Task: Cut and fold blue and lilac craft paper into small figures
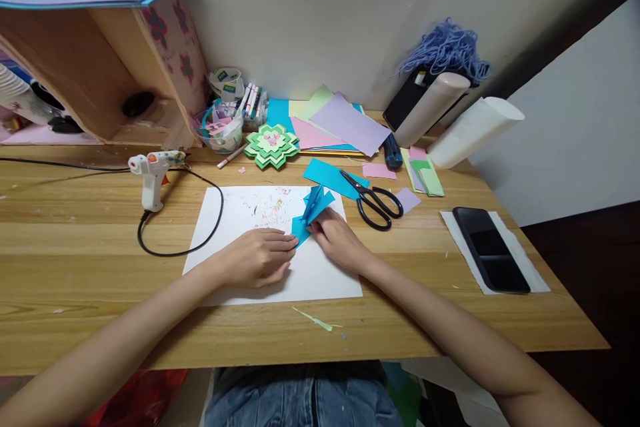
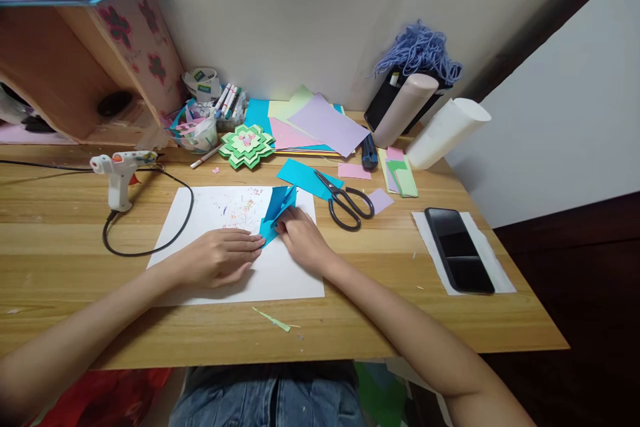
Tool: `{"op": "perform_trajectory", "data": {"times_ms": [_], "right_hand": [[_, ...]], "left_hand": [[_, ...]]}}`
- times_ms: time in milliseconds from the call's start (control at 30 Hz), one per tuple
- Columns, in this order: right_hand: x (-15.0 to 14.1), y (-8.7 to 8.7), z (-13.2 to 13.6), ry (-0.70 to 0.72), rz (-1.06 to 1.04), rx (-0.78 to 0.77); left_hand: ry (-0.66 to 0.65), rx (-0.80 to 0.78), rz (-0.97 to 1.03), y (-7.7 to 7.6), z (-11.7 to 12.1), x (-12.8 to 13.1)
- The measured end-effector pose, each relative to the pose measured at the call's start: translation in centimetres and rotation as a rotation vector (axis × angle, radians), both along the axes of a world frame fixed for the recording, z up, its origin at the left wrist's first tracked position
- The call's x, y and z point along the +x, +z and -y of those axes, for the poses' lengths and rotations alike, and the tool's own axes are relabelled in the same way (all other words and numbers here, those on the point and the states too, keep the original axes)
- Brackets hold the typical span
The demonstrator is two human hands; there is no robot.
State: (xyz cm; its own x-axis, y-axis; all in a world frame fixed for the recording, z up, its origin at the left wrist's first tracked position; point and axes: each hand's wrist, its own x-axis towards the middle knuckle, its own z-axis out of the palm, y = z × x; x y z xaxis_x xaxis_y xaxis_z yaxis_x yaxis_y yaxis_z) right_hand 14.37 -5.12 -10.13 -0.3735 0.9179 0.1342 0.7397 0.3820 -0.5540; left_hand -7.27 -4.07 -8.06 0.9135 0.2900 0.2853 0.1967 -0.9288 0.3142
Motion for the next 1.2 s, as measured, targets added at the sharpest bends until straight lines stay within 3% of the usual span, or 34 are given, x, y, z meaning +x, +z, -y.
{"op": "perform_trajectory", "data": {"times_ms": [200, 333, 600, 933, 1200], "right_hand": [[0.51, -0.33, -0.05, 0.038, -0.019, 0.007], [0.45, -0.22, 0.32, 0.102, -0.046, 0.019], [-0.31, -0.37, 0.72, -0.015, -0.039, 0.024], [-0.09, -0.24, 0.72, 0.001, -0.052, -0.016], [-0.04, 0.45, 0.02, 0.011, -0.162, -0.138]], "left_hand": [[-0.002, 0.082, 0.025, -0.14, 0.01, -0.11], [0.023, 0.048, 0.009, 0.34, 0.25, 0.04], [0.037, -0.016, -0.070, 0.52, 0.22, -0.05], [0.054, -0.096, -0.046, 0.49, 0.26, -0.08], [0.053, -0.100, -0.022, 0.38, 0.41, -0.16]]}}
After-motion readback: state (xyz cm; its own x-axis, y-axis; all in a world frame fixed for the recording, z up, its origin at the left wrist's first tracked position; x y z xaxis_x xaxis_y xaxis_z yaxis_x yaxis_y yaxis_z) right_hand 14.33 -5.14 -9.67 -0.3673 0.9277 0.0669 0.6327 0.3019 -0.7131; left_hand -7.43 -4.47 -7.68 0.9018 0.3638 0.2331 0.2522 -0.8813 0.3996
